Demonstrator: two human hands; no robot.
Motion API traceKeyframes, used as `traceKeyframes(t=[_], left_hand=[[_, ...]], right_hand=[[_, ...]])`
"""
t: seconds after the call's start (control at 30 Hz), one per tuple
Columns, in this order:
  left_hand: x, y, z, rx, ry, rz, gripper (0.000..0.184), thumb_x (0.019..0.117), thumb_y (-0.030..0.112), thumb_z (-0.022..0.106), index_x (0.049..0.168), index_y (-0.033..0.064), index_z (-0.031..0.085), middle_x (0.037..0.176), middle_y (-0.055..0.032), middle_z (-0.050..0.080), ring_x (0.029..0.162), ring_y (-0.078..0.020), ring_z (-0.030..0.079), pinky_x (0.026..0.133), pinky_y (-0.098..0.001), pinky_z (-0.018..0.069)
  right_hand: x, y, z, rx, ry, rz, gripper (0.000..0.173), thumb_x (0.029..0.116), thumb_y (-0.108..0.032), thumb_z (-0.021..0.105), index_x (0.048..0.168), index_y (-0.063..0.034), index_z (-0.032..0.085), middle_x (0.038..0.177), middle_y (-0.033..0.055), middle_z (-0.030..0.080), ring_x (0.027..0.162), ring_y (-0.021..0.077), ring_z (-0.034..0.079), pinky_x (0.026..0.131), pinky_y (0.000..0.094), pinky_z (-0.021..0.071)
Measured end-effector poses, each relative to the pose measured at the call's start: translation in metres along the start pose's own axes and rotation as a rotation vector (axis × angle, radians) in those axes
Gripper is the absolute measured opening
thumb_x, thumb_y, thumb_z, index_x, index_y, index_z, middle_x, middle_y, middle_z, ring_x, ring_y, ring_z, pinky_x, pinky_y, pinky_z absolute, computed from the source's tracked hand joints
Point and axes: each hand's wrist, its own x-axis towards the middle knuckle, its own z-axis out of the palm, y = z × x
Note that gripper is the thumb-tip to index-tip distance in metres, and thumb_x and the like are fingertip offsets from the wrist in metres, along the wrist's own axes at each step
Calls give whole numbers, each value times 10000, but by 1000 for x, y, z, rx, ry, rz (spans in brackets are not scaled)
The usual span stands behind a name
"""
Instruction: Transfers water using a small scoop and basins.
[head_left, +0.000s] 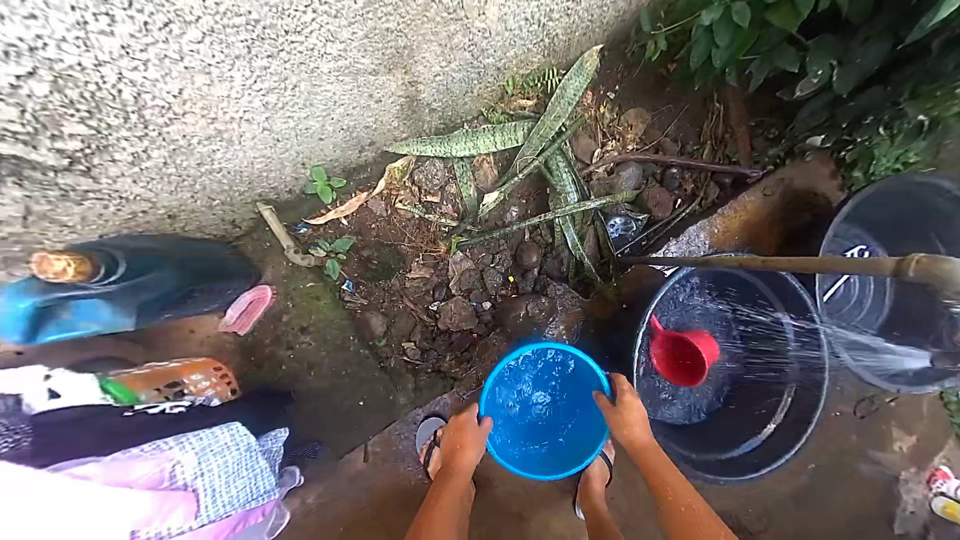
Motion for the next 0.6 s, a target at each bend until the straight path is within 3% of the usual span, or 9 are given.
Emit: traceKeyframes(t=[0.07, 0.13, 0.17, 0.23, 0.3, 0.37, 0.47, 0.53, 0.6], left_hand=[[2, -10, -1, 10, 4, 18, 374, 1031, 316, 546, 1259, 41, 659, 1154, -215, 704, 1133, -391, 665, 975, -607, 499], [0, -18, -2, 22, -16, 16, 388, 1035, 321, 543, 1274, 33, 646, 1176, -219, 696, 1151, -386, 658, 993, -594, 496], [-1, -20, -3, 28, -26, 16, 395, 1039, 324, 537, 1282, 30, 639, 1188, -223, 691, 1161, -389, 654, 1001, -595, 492], [-5, -22, -5, 13, -41, 25, 407, 1051, 327, 529, 1304, 24, 628, 1212, -231, 683, 1181, -393, 646, 1018, -593, 482], [-6, -26, -8, -32, -80, 44, 441, 1051, 335, 536, 1359, 24, 592, 1262, -239, 662, 1217, -398, 627, 1042, -601, 468], [-12, -35, -12, -93, -160, 68, 539, 1047, 384, 542, 1452, 29, 506, 1344, -237, 619, 1276, -390, 587, 1085, -599, 435], [-36, -61, -18, -324, -144, 87, 634, 1041, 385, 574, 1537, 28, 404, 1423, -233, 568, 1335, -374, 545, 1140, -556, 406], [-64, -87, -20, -514, -68, 52, 558, 1047, 335, 571, 1493, 18, 458, 1399, -243, 580, 1318, -376, 555, 1128, -549, 420], [-108, -123, -25, -620, -36, 17, 484, 1058, 292, 547, 1432, -13, 512, 1374, -258, 587, 1274, -377, 583, 1102, -545, 444]], right_hand=[[-14, 11, 11, 234, 3, 8, 614, 937, -315, 720, 1430, -17, 508, 1299, 201, 631, 1180, 304, 636, 1038, 500, 515], [-34, 20, 22, 431, -8, 73, 603, 922, -287, 759, 1386, 13, 516, 1087, 194, 668, 979, 283, 669, 905, 485, 559], [-47, 23, 27, 519, -21, 139, 565, 923, -242, 765, 1358, 33, 530, 1079, 207, 671, 975, 281, 673, 907, 475, 562], [-76, 27, 40, 698, 13, 275, 456, 921, -66, 732, 1308, 75, 536, 1102, 210, 647, 954, 246, 644, 875, 417, 549], [-106, 17, 56, 921, 109, 434, 308, 956, 28, 641, 1246, 59, 541, 1003, 132, 618, 784, 151, 595, 709, 314, 526], [-132, 5, 74, 1227, 184, 604, 86, 1033, -56, 534, 1116, -39, 553, 761, 32, 554, 578, 97, 537, 549, 260, 497], [-165, -26, 91, 1614, 161, 687, 350, 1099, -302, 384, 813, -156, 524, 563, -28, 533, 498, 130, 577, 550, 325, 564], [-181, -47, 98, 1724, 107, 609, 460, 1110, -372, 325, 734, -185, 513, 564, -28, 567, 551, 158, 626, 625, 376, 588], [-189, -69, 98, 1751, 66, 508, 497, 1108, -392, 326, 683, -200, 498, 519, -49, 518, 493, 139, 578, 587, 365, 569]])
